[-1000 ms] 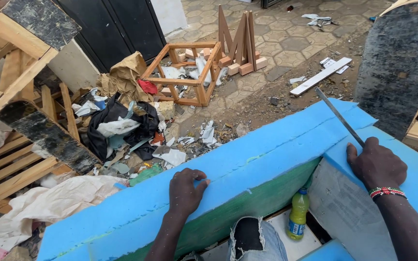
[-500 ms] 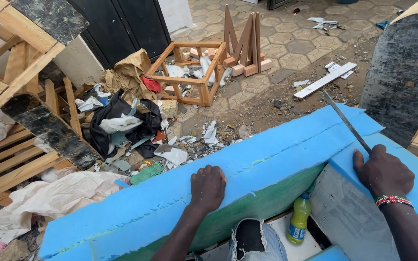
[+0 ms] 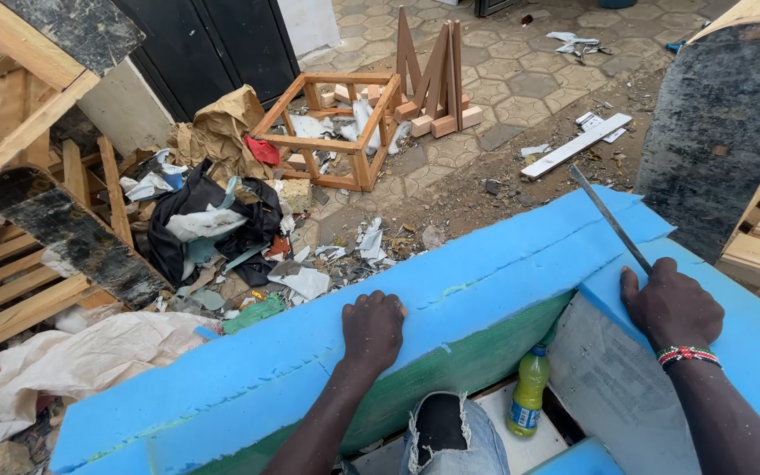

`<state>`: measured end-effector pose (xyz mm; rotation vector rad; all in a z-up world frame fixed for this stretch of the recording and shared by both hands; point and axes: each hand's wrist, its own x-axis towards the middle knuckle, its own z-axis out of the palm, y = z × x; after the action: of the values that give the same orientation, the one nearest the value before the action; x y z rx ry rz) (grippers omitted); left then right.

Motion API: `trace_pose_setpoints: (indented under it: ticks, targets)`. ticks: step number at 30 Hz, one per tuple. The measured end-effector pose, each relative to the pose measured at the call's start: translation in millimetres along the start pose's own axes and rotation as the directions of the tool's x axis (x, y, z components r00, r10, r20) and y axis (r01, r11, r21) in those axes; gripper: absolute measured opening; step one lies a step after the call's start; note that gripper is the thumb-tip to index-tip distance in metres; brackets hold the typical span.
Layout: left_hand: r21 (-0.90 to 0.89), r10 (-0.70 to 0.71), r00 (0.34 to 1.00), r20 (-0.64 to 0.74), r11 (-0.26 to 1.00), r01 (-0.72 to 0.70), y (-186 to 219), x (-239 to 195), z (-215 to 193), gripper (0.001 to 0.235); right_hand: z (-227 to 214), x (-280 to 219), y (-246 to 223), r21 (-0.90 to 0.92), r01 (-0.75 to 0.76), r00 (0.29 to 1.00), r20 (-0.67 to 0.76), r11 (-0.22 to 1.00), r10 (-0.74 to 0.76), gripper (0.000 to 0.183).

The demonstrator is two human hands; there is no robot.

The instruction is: The person cuts a long blue foam sheet placed on a green surface using a long knife. They apply glue from a yellow bottle to the foam edges and press the pieces together. The person continues cutting and aligning the foam sections.

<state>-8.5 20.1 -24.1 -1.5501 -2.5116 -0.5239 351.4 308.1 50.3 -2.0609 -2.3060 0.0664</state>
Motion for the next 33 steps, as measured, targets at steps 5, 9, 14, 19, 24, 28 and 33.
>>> trace_pose_setpoints:
  ticks: [5,9,14,19,24,28,33]
  targets:
    - [-0.214,0.001,0.989,-0.149,0.976,-0.033,37,16,5,0.05,1,-1,0,0.012,-0.008,1.0,0.006,1.0,0.008,0.07]
    - [-0.156,0.12,0.974,-0.193,0.976,-0.151,80,42,26,0.077,0,1,1,0.014,0.003,1.0,-0.024,1.0,-0.003,0.068]
    - [-0.164,0.09,0.988,-0.128,0.98,-0.11,100,68,45,0.042,2,1,1,0.014,-0.003,1.0,-0.021,1.0,0.003,0.068]
    - [-0.045,0.019,0.998,-0.066,0.999,-0.022,109,79,45,0.021,1,1,0,0.007,0.004,1.0,-0.028,1.0,-0.004,0.066]
    - [-0.159,-0.104,0.992,0.065,0.981,0.113,90,99,53,0.037,-3,3,-2,0.041,-0.012,1.0,-0.017,0.999,0.013,0.066]
    - [-0.125,-0.142,0.987,0.068,0.981,0.15,103,92,37,0.073,4,2,1,0.032,0.015,0.999,-0.044,0.999,-0.013,0.066]
    - [0.073,-0.154,0.988,0.007,0.986,0.153,124,97,46,0.047,3,2,1,0.026,0.013,0.999,-0.048,1.0,-0.012,0.064]
